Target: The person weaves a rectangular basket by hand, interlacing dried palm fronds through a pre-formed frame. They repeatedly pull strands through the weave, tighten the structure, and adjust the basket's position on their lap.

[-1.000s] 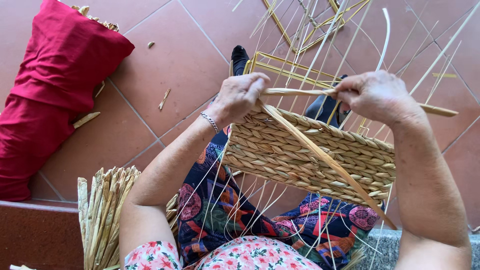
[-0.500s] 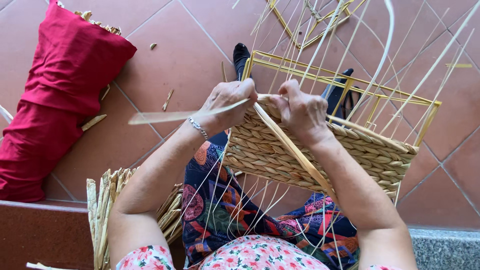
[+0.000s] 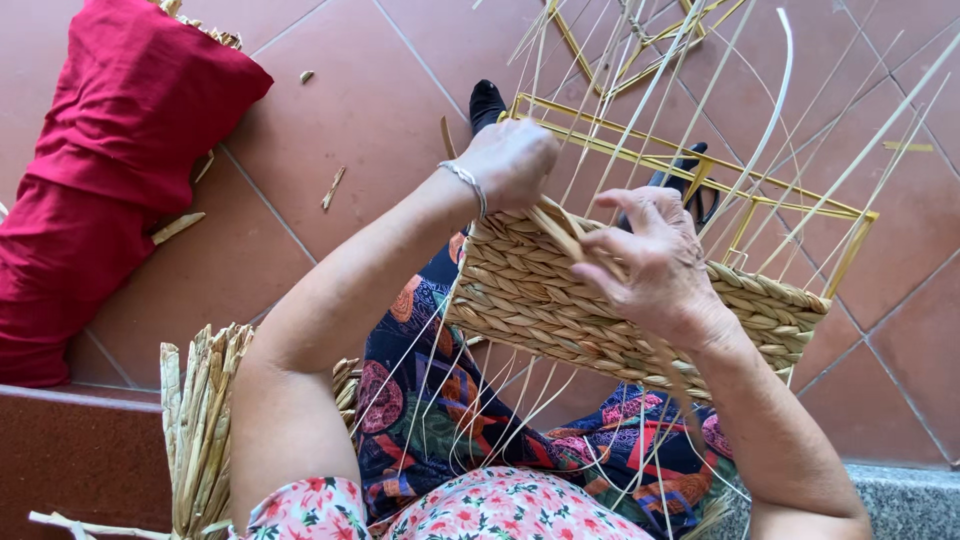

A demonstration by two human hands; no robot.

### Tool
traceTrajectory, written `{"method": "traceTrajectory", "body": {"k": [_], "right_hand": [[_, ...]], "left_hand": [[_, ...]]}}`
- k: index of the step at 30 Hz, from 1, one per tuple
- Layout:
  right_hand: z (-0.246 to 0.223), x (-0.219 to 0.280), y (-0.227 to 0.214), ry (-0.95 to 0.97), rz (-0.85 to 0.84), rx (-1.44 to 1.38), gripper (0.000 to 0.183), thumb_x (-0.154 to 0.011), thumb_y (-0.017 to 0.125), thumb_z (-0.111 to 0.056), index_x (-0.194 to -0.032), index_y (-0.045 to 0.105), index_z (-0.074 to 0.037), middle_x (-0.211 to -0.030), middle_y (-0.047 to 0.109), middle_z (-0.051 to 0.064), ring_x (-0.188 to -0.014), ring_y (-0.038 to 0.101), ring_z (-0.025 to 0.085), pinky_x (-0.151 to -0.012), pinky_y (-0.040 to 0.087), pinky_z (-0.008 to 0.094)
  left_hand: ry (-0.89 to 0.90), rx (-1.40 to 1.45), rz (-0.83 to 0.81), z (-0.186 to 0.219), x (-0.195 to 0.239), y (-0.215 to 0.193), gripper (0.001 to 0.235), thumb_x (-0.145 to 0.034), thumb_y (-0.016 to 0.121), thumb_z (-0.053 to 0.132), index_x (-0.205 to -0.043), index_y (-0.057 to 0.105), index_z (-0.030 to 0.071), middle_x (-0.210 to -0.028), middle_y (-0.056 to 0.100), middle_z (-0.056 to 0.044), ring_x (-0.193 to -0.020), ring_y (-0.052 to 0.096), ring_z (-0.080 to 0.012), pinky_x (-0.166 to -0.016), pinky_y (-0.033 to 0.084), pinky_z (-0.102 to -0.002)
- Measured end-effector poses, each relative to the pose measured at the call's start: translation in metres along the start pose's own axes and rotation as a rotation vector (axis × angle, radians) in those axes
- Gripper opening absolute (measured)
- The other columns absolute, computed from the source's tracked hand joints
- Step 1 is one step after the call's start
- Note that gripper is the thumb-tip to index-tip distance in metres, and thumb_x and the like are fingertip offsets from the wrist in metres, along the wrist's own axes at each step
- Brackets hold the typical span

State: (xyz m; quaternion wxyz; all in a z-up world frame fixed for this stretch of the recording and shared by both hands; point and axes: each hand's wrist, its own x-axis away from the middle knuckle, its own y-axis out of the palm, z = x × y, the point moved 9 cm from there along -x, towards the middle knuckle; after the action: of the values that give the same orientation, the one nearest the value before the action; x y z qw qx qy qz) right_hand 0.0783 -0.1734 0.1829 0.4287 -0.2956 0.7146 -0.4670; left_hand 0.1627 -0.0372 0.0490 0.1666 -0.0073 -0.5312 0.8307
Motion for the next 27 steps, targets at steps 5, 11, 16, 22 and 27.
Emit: {"method": "traceTrajectory", "body": {"k": [5,11,16,22,27], "right_hand": [[0.063,0.009,0.026,0.509,-0.295,0.027,0.023,-0.102,0.066,-0.03,-0.104,0.071,-0.008,-0.098,0.069,0.006,-0.086,0.064,0.023,-0.076,0.055,0.041],[0.014,-0.026,-0.014,-0.085,0.232,0.548,0.022,-0.107,0.072,-0.032,-0.093,0.074,-0.014,-0.094,0.074,0.0,-0.082,0.066,0.021,-0.07,0.051,0.037],[0.099,-0.022,0.027,0.545,-0.546,0.089,0.027,-0.1,0.067,-0.04,-0.094,0.077,-0.015,-0.075,0.073,0.009,-0.07,0.068,0.027,-0.07,0.053,0.044],[0.094,-0.008,0.045,0.449,-0.334,-0.205,0.029,-0.096,0.068,-0.039,-0.104,0.073,-0.012,-0.081,0.076,0.007,-0.073,0.075,0.022,-0.068,0.057,0.036],[0.069,-0.004,0.055,0.443,-0.039,-0.144,0.036,-0.095,0.077,-0.044,-0.095,0.068,-0.009,-0.069,0.071,0.008,-0.061,0.071,0.022,-0.057,0.054,0.038]], "left_hand": [[0.12,0.448,0.039,-0.002,0.015,-0.013,0.015,-0.082,0.063,0.006,-0.091,0.076,0.006,-0.087,0.076,-0.013,-0.08,0.074,-0.0269,-0.075,0.057,-0.037],[0.222,0.444,-0.055,0.018,0.043,-0.021,0.019,-0.082,0.07,0.014,-0.094,0.061,0.003,-0.078,0.067,-0.012,-0.073,0.065,-0.03,-0.068,0.053,-0.04],[0.139,0.281,0.091,0.026,0.041,-0.013,0.034,-0.094,0.066,0.039,-0.085,0.061,0.007,-0.084,0.063,-0.013,-0.085,0.064,-0.0327,-0.079,0.051,-0.046],[0.144,0.485,0.389,0.014,0.06,-0.03,0.011,-0.101,0.059,0.017,-0.106,0.062,0.007,-0.097,0.064,-0.014,-0.091,0.067,-0.0328,-0.081,0.053,-0.046],[0.299,0.251,0.393,0.035,0.076,-0.034,0.018,-0.087,0.071,0.001,-0.097,0.056,0.005,-0.096,0.064,-0.015,-0.089,0.067,-0.0361,-0.073,0.053,-0.045]]}}
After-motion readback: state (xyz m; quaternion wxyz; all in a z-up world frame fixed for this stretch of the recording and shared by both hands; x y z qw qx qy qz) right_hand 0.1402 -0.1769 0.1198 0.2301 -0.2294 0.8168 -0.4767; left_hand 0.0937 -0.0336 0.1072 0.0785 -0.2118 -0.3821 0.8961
